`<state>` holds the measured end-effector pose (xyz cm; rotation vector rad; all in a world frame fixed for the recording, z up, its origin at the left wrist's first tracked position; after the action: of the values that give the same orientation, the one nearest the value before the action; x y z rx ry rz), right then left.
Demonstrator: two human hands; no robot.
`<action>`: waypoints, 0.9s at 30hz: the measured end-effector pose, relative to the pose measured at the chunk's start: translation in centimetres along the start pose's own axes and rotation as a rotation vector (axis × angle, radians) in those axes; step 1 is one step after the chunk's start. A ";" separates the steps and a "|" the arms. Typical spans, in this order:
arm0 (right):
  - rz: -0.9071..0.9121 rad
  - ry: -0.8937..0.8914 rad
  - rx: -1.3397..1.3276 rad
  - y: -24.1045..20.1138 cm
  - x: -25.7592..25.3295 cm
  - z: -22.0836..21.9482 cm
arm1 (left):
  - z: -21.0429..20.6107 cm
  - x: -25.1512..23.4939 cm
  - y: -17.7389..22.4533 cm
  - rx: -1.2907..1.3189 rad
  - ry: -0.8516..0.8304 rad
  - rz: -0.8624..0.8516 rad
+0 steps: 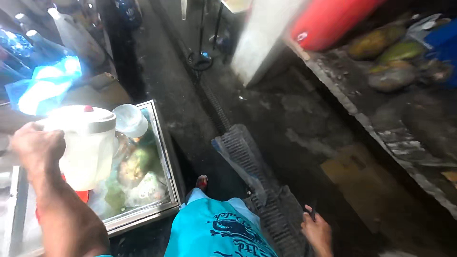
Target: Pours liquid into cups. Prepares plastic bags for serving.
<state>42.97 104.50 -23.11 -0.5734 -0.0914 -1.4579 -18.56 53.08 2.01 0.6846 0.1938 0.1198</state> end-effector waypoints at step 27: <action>0.419 -0.291 0.160 -24.6 -30.1 -0.8 | -6.2 -1.6 10.9 -0.283 -0.066 0.292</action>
<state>15.32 131.42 -28.08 -0.6275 -0.2964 -0.9454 -21.98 64.98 4.44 0.4305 0.0104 0.3964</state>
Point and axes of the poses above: each hand's wrist, its own x-axis away from the middle knuckle, its own z-axis out of the back of the hand, y = z × x, the point moved 2 cm from there along -x, towards the middle knuckle, and after that the axes turned 14 degrees about x, right-handed, at the moved point
